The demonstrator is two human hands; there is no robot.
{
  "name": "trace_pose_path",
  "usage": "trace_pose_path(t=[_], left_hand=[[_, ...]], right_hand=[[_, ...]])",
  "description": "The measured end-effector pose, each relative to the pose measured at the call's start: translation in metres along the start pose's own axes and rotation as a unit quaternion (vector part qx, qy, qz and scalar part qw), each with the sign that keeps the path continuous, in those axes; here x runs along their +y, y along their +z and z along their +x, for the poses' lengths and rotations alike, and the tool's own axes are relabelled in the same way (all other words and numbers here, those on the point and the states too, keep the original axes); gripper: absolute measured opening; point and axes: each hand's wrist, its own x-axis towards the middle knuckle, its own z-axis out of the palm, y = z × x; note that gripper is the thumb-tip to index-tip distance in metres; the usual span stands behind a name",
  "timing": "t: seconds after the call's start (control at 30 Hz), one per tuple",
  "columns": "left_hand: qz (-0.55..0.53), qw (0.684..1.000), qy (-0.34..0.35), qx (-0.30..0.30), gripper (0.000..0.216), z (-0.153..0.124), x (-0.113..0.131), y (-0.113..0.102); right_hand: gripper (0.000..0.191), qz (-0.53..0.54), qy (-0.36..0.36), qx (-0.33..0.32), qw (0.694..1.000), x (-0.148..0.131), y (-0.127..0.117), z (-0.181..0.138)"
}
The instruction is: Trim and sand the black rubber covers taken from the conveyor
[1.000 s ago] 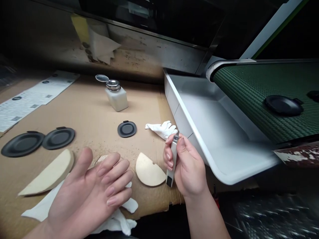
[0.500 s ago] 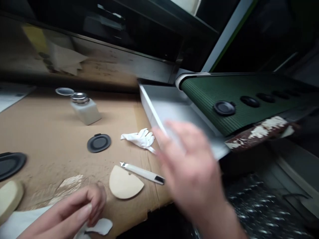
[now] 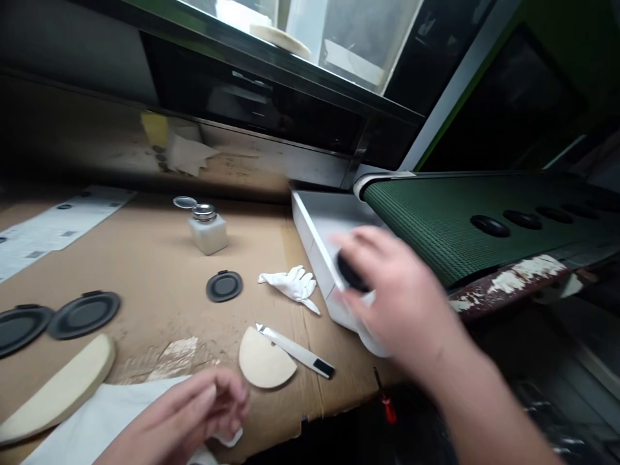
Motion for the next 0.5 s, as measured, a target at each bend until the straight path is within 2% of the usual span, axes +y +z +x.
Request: trace_pose_path(t=[0.1,0.17,0.23,0.33,0.4,0.5], left_hand=[[-0.244,0.970,0.009,-0.004,0.043,0.002,0.002,0.005],[-0.323,0.946,-0.002,0.016,0.041,0.001,0.003,0.003],[-0.353,0.933,-0.010,0.067,0.039,-0.001,0.003,-0.003],[-0.369,0.920,0.007,0.129,0.043,-0.004,0.000,-0.016],[-0.382,0.914,0.015,0.133,0.044,-0.004,-0.004,-0.023],[-0.403,0.907,0.020,0.121,0.040,-0.002,-0.011,-0.028]], right_hand=[[0.064,0.164,-0.137,-0.096,0.972,-0.071,0.021,-0.024],[0.069,0.224,-0.154,-0.135,0.953,-0.095,0.039,-0.035],[0.065,0.241,-0.114,-0.130,0.955,-0.101,0.058,-0.043],[0.045,0.213,-0.055,-0.103,0.970,-0.099,0.084,-0.057],[0.036,0.183,-0.061,-0.095,0.977,-0.101,0.099,-0.065],[0.033,0.142,-0.071,-0.083,0.984,-0.107,0.114,-0.072]])
